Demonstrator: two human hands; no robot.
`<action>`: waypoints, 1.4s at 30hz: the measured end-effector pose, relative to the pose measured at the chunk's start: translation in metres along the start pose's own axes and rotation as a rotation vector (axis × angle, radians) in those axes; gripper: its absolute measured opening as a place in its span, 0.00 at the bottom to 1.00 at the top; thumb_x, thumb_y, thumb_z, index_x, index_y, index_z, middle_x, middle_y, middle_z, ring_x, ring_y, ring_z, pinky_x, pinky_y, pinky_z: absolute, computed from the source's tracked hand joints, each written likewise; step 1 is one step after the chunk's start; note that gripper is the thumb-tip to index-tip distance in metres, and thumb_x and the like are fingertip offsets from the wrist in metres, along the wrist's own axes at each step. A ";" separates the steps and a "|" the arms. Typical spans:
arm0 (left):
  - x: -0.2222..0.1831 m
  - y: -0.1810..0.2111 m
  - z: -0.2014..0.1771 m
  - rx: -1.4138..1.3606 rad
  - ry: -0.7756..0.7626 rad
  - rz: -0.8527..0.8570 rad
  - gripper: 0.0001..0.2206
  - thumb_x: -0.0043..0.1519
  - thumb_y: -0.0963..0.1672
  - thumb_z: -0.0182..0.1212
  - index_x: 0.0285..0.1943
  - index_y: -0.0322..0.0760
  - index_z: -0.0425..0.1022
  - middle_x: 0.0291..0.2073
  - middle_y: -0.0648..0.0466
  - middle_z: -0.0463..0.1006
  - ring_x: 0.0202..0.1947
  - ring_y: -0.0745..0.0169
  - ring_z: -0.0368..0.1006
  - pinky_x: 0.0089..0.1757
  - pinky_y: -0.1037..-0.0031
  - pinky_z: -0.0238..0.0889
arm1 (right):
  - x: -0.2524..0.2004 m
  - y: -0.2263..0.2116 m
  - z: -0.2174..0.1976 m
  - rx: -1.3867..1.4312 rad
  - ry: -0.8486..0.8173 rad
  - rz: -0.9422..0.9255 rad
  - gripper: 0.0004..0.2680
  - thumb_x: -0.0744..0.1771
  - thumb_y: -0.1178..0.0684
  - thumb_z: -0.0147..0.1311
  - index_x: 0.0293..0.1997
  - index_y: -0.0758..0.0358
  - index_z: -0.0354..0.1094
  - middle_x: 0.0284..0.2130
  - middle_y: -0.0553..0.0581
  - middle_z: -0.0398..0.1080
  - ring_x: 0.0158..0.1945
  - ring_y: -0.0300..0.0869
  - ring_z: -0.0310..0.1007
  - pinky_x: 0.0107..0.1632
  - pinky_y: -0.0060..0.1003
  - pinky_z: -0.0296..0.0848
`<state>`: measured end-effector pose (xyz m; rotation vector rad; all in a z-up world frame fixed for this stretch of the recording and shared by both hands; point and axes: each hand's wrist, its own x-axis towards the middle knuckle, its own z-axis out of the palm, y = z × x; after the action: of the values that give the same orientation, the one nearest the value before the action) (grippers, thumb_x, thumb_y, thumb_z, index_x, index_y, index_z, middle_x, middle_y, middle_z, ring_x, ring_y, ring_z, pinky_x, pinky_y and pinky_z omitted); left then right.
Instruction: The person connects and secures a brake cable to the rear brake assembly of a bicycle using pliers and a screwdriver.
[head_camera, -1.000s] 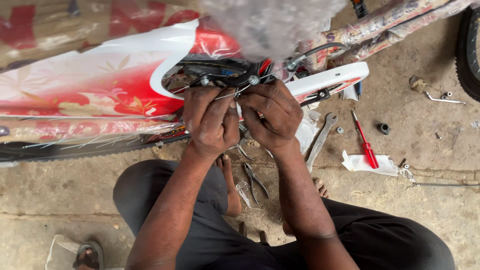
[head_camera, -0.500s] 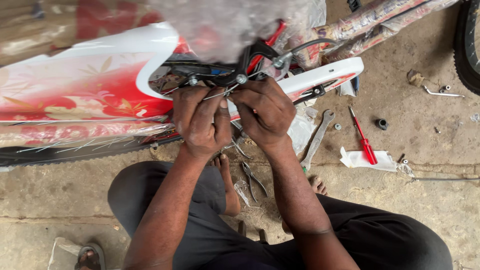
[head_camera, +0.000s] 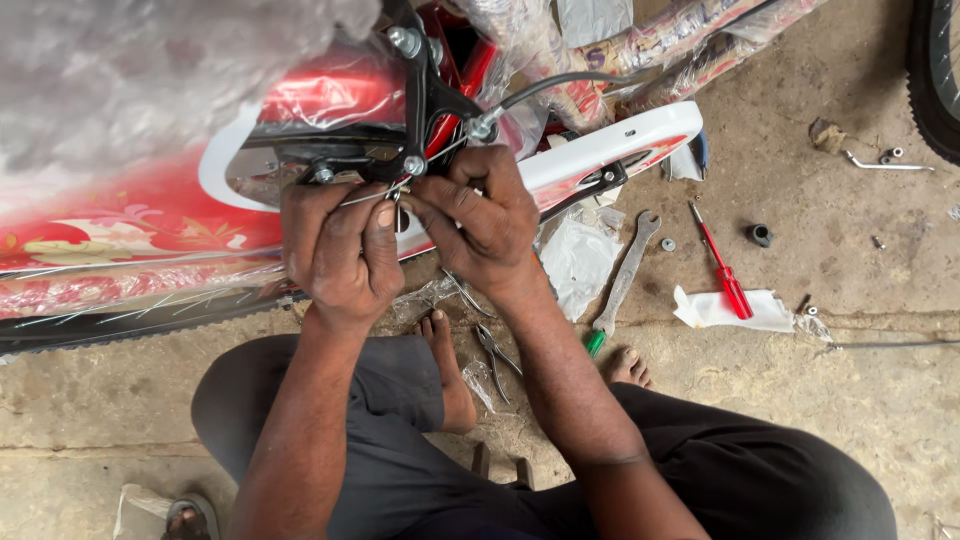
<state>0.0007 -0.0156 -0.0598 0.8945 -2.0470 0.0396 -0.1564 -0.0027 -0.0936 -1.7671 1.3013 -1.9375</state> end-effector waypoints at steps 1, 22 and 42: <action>0.000 0.000 0.000 0.015 0.000 0.007 0.06 0.71 0.40 0.62 0.54 0.32 0.77 0.45 0.49 0.75 0.46 0.51 0.72 0.46 0.62 0.68 | -0.001 0.000 0.002 -0.007 0.014 -0.009 0.12 0.61 0.60 0.74 0.44 0.62 0.76 0.35 0.54 0.63 0.36 0.42 0.68 0.37 0.38 0.69; -0.039 -0.027 0.021 -0.076 0.048 -0.054 0.08 0.68 0.40 0.62 0.53 0.27 0.78 0.42 0.47 0.81 0.40 0.60 0.82 0.39 0.72 0.76 | -0.017 -0.005 0.025 -0.043 0.156 0.023 0.10 0.62 0.66 0.67 0.45 0.66 0.74 0.37 0.57 0.65 0.37 0.44 0.69 0.38 0.38 0.70; -0.005 -0.013 0.007 0.000 0.041 0.059 0.10 0.65 0.42 0.60 0.50 0.29 0.78 0.43 0.46 0.76 0.41 0.50 0.72 0.43 0.57 0.66 | -0.026 -0.043 0.036 0.099 0.237 0.353 0.10 0.66 0.67 0.59 0.52 0.69 0.74 0.38 0.58 0.68 0.38 0.41 0.69 0.38 0.33 0.67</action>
<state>0.0055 -0.0242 -0.0714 0.8273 -2.0349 0.0894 -0.1010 0.0235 -0.0851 -1.1924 1.4468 -2.0049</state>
